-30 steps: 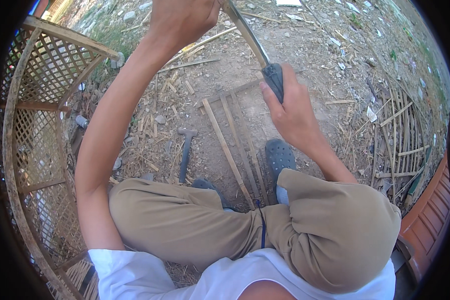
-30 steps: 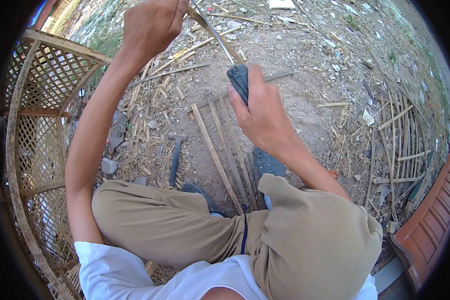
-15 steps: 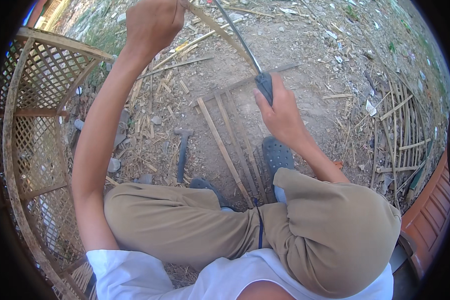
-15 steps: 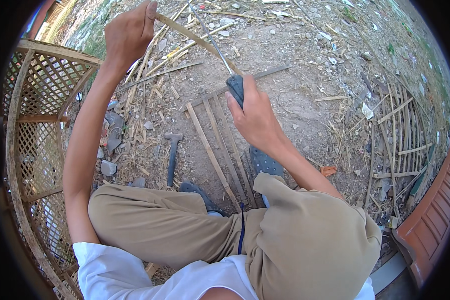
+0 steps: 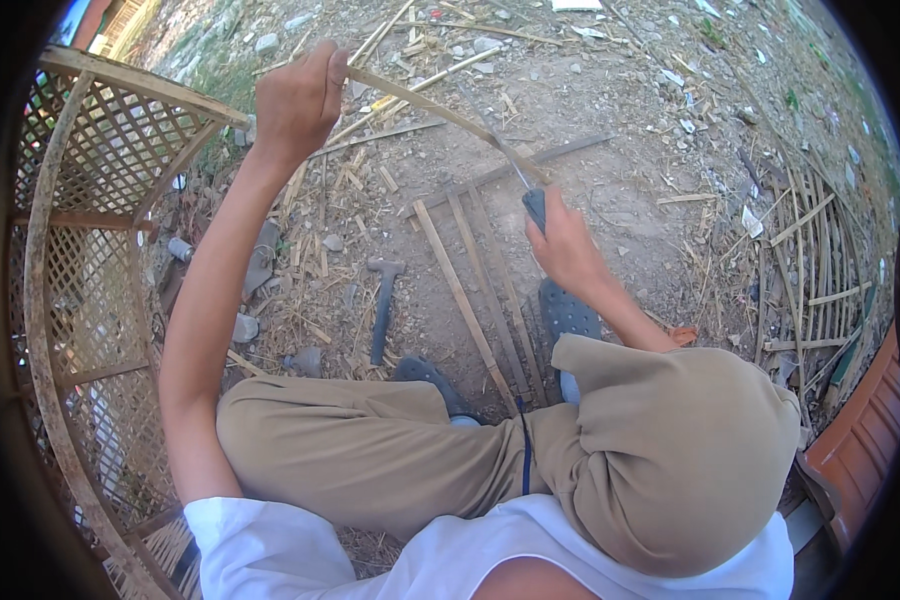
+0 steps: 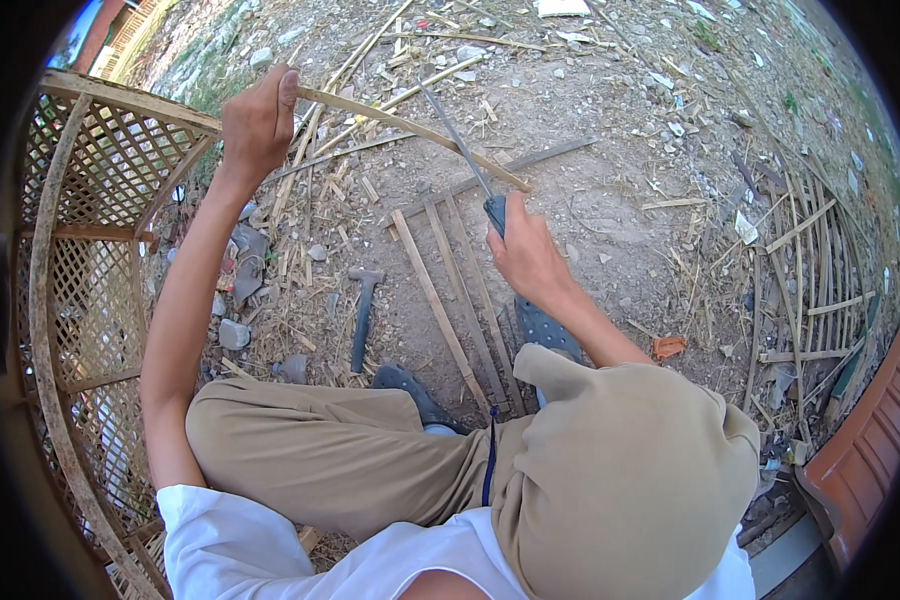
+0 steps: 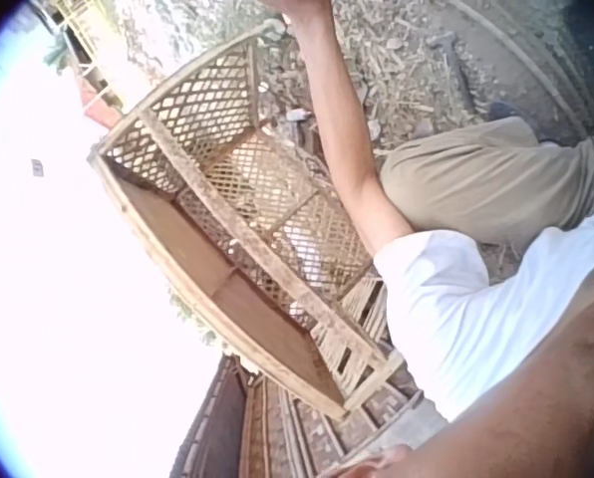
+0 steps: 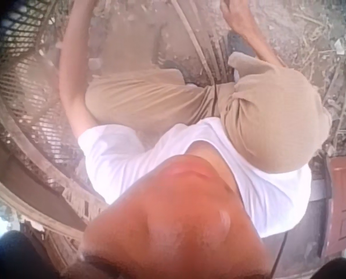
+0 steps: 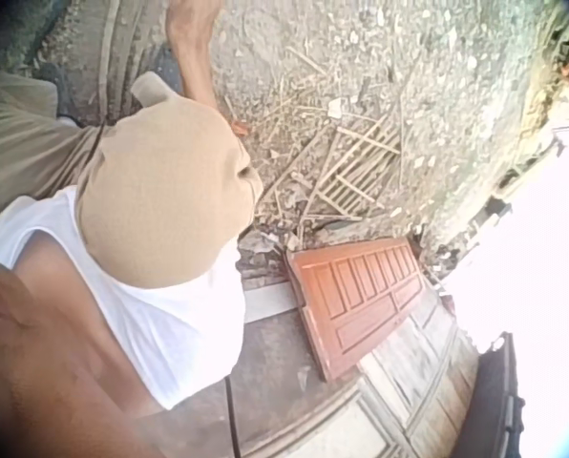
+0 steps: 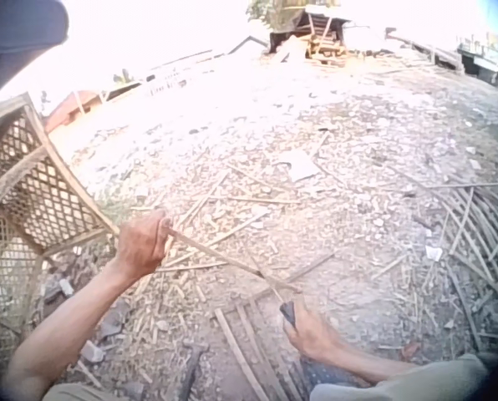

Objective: The person sits on the ground and uses a hammer to split thin bamboo strips, then uses a large knife to strip and thin the individual bamboo pieces while holding them by hand.

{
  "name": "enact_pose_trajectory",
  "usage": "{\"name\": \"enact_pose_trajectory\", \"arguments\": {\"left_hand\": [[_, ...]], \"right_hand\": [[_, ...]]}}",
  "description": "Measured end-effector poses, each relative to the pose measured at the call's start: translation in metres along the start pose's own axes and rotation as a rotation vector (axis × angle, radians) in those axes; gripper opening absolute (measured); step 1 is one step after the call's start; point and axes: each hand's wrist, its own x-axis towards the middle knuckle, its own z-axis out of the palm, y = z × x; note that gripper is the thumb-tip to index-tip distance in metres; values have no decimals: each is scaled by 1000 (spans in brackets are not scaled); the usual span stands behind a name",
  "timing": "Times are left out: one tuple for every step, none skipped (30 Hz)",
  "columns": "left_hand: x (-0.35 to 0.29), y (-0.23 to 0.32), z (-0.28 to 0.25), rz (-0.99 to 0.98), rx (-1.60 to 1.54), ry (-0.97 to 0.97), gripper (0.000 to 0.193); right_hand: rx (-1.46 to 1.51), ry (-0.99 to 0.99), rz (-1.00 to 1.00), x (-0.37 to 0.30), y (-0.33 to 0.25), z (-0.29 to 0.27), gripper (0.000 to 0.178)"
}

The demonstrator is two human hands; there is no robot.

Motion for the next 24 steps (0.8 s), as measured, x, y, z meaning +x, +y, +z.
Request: {"name": "enact_pose_trajectory", "arguments": {"left_hand": [[-2,-1,0,13,-3,21,34],[-3,2,-1,19,-6,26,34],[-5,5,-2,13,-21,28,35],[-4,8,-2,8,-37,31,35],[-6,8,-3,10,-33,39,33],[-7,11,-7,5,-33,24,33],[-7,12,-12,8,-63,12,31],[-2,15,-14,18,-100,13,30],[0,18,-15,35,-99,22,30],[1,18,-16,36,-100,16,30],[6,19,-16,92,-121,43,30],[8,21,-15,147,-139,66,30],[7,24,-13,149,-153,70,30],[7,29,-9,146,-163,80,30],[7,29,-9,143,-152,87,30],[11,29,-10,144,-150,99,30],[15,33,-9,145,-170,103,30],[15,38,-9,142,-186,89,30],[20,41,-8,140,-171,82,30],[17,39,-14,147,-151,50,30],[17,34,-20,145,-128,29,30],[21,32,-22,144,-117,24,29],[20,37,-22,162,-131,49,30],[19,38,-22,173,-143,50,30]], "right_hand": [[3,9,-8,0,-2,-1,31],[-7,-15,21,0,-6,-4,30],[-17,-38,51,0,-10,-8,30],[-20,-28,54,3,-18,-11,30],[2,-22,-29,6,-30,-9,29],[32,-25,-111,7,-40,-5,29],[42,-37,-105,8,-49,-3,29],[77,-54,-103,9,-57,-7,29],[114,-73,-103,9,-60,-8,29],[119,-74,-100,9,-51,-5,29],[62,-36,-63,5,-31,-5,28],[10,-1,-26,1,-7,0,27],[4,5,-14,-7,27,6,27],[-90,31,66,-18,67,8,26],[-171,54,130,-23,86,11,26],[-178,61,124,-28,81,10,26],[-143,108,116,-40,73,8,25],[-97,140,113,-50,60,6,24],[-97,128,126,-48,50,-1,24],[27,53,125,-33,25,-3,24],[134,-3,124,-21,4,-7,24],[139,13,127,-15,-11,-8,24],[113,-10,30,-12,-20,-11,25],[90,-36,-69,-11,-23,-12,25]]}}
